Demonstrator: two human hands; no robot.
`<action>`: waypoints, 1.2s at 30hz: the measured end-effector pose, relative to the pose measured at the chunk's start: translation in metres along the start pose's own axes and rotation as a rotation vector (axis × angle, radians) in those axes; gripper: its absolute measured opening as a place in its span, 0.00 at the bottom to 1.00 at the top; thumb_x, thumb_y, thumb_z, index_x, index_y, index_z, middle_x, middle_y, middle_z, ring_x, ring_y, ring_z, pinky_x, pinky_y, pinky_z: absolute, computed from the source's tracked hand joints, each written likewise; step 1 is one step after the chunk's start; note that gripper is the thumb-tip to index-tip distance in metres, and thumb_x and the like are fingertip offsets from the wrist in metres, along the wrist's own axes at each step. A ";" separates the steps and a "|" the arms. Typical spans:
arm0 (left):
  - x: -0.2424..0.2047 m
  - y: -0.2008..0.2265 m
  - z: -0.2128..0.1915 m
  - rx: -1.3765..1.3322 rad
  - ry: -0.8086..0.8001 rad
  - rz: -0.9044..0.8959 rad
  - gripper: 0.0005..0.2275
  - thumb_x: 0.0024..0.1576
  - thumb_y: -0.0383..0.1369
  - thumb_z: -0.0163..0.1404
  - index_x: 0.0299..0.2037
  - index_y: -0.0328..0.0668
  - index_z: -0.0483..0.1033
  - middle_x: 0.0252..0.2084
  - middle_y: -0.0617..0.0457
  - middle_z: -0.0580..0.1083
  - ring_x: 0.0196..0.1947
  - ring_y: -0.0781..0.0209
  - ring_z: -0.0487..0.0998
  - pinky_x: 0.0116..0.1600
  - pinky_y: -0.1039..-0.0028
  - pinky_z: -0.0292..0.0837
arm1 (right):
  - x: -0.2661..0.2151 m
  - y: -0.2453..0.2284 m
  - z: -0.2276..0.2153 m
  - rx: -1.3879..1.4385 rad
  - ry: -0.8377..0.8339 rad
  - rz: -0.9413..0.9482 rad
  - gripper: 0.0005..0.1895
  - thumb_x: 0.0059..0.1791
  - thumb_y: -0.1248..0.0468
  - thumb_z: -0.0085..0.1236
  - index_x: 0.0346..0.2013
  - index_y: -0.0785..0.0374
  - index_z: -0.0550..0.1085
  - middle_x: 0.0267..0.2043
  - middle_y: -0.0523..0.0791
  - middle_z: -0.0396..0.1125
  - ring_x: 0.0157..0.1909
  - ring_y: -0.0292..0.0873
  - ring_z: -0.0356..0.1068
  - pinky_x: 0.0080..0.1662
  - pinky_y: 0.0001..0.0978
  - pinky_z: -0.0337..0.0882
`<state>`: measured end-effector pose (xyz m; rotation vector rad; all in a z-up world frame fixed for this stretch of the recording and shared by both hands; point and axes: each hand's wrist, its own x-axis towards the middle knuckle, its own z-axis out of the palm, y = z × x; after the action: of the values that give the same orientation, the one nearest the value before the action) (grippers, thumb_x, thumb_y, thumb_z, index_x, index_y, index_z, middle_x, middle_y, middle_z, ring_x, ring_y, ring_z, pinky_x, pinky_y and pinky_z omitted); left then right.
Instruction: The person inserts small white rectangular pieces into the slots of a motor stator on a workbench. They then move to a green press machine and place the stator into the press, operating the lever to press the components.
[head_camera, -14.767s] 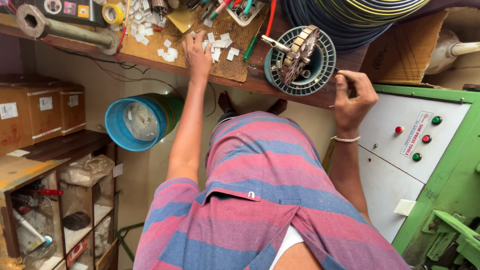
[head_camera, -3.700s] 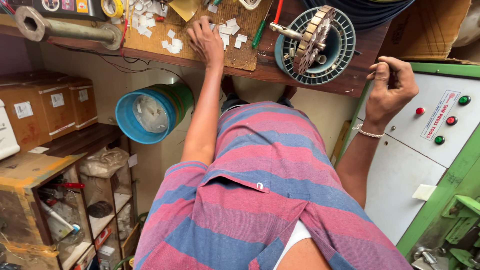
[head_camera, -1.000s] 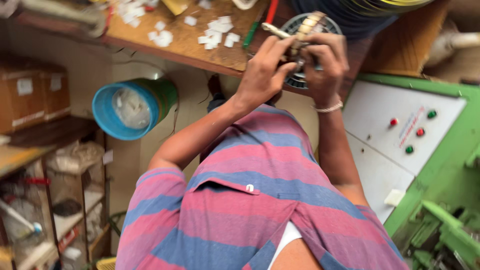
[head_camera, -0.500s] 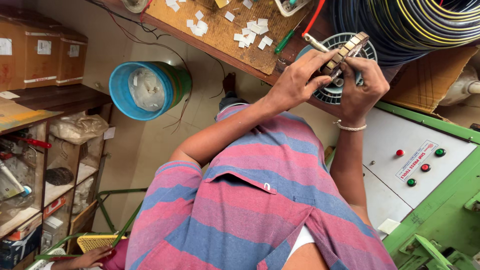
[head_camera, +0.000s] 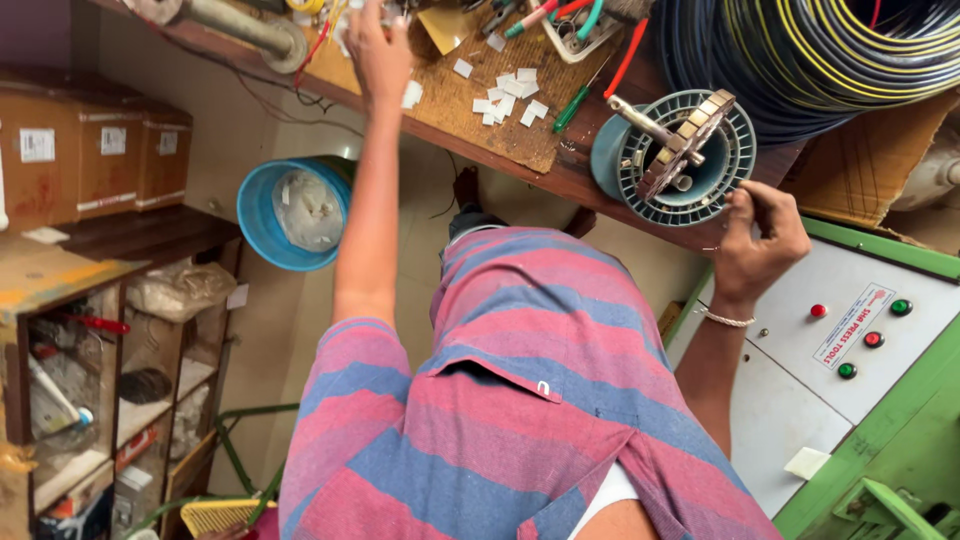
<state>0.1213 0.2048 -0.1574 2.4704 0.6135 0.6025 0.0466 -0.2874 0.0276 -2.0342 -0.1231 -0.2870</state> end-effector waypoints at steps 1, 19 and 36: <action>0.009 -0.016 0.012 0.070 0.020 0.039 0.15 0.54 0.29 0.58 0.51 0.38 0.75 0.47 0.44 0.72 0.48 0.43 0.72 0.54 0.54 0.68 | -0.003 0.005 -0.007 -0.052 -0.005 0.003 0.03 0.60 0.78 0.59 0.48 0.74 0.76 0.44 0.48 0.73 0.45 0.39 0.76 0.49 0.28 0.76; 0.037 -0.048 0.017 -0.196 0.290 0.025 0.08 0.61 0.34 0.56 0.46 0.40 0.79 0.51 0.43 0.71 0.45 0.52 0.76 0.48 0.68 0.77 | -0.005 0.020 -0.039 0.048 0.226 0.075 0.13 0.67 0.64 0.53 0.46 0.75 0.72 0.43 0.50 0.71 0.43 0.42 0.75 0.41 0.30 0.78; -0.120 0.254 -0.150 -0.894 -0.817 0.396 0.28 0.67 0.22 0.57 0.74 0.50 0.58 0.42 0.52 0.79 0.43 0.62 0.81 0.54 0.73 0.77 | 0.004 -0.085 0.042 0.416 -0.582 0.396 0.10 0.55 0.73 0.60 0.51 0.72 0.73 0.43 0.48 0.74 0.43 0.37 0.75 0.47 0.28 0.78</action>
<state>0.0230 0.0036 0.0694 1.7177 -0.4082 -0.0600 0.0385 -0.2108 0.0829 -1.6260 -0.1222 0.5435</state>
